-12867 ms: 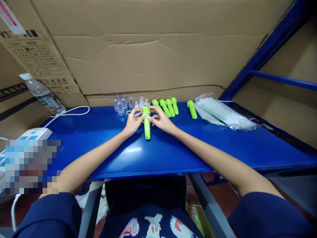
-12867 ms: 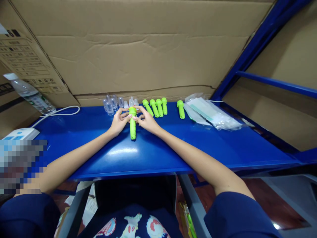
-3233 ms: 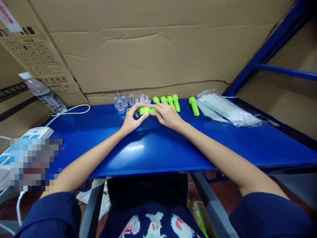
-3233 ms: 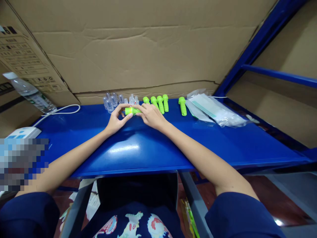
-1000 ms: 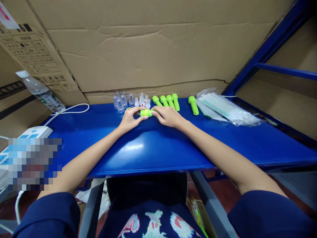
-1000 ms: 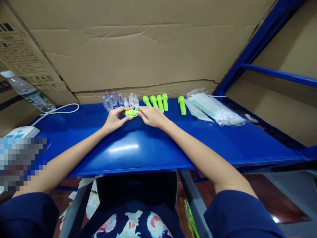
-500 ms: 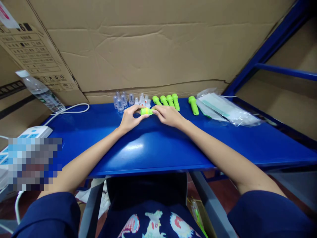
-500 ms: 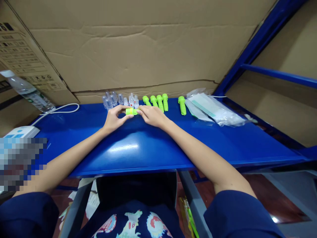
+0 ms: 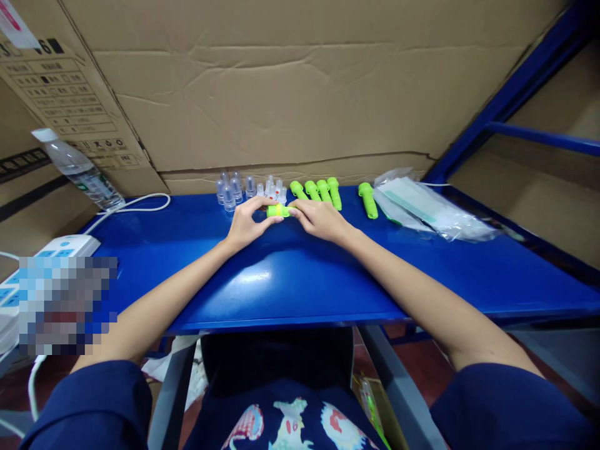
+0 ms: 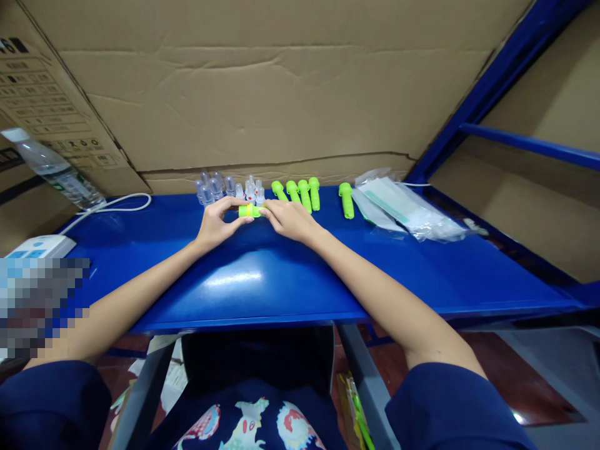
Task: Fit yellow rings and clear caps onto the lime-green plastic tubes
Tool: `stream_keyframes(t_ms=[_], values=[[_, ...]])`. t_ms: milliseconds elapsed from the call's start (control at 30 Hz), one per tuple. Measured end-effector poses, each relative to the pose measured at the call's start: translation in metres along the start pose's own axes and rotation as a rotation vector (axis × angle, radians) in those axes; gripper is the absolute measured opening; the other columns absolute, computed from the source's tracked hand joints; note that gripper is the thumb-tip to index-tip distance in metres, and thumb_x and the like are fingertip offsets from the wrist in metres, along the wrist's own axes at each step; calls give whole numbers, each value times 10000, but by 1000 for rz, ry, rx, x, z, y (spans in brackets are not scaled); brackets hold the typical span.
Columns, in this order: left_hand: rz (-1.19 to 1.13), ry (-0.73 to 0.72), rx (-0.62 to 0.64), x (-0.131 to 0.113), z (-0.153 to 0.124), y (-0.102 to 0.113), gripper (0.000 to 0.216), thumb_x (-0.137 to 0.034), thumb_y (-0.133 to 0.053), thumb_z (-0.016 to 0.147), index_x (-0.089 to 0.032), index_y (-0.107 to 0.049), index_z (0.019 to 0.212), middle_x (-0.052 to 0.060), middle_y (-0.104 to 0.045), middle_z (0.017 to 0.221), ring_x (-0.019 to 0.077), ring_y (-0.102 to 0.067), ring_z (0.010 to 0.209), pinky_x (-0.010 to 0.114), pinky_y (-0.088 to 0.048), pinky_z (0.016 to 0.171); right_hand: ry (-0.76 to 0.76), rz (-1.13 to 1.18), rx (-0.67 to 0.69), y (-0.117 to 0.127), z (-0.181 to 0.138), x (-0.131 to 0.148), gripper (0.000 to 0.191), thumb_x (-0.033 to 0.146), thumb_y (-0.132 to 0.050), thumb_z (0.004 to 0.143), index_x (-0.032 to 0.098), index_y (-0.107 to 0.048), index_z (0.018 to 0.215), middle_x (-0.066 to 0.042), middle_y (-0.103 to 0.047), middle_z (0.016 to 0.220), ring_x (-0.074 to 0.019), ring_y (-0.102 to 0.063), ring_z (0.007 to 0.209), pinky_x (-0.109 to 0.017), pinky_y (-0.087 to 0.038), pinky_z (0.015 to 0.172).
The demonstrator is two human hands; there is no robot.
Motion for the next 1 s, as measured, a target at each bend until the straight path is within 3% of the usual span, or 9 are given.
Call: stream_keyframes(t_ms=[367, 600, 767, 1000], values=[[11, 25, -14, 3, -1, -5, 349, -453, -772, 845, -153, -691, 1004, 92, -738, 976, 193, -685, 841, 323, -570, 780, 6, -7, -4, 1, 1, 0, 401, 368, -329, 1076, 184, -676, 1159, -142, -751, 1144, -324, -682, 1049, -462, -524, 831], [-96, 55, 76, 7, -5, -8, 489, -483, -760, 852, -164, -670, 1211, 132, -725, 1220, 246, -703, 1107, 350, -596, 893, 34, 21, -40, 1, 1, 5, 411, 386, -367, 1066, 140, -672, 1189, -172, -742, 1134, -318, -677, 1039, -448, -512, 859], [-76, 80, 51, 5, -4, -7, 390, -445, -752, 864, -155, -725, 1122, 116, -768, 1099, 221, -729, 971, 324, -600, 809, 79, 7, -79, 0, 1, 8, 384, 381, -404, 1062, 133, -668, 1187, -178, -737, 1132, -310, -675, 1050, -429, -497, 895], [-203, 214, 20, 22, -5, -6, 533, -505, -846, 746, -137, -715, 1108, 124, -761, 1141, 208, -741, 890, 319, -627, 761, 96, -6, -129, 2, 2, 3, 394, 427, -439, 1048, 124, -629, 1215, -198, -702, 1128, -339, -628, 1074, -457, -467, 919]])
Point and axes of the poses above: each hand's wrist, its own z-axis towards the middle knuckle, its own y-axis out of the back of the hand, x = y × z, the point moved 6 cm from there along z, towards the middle knuckle
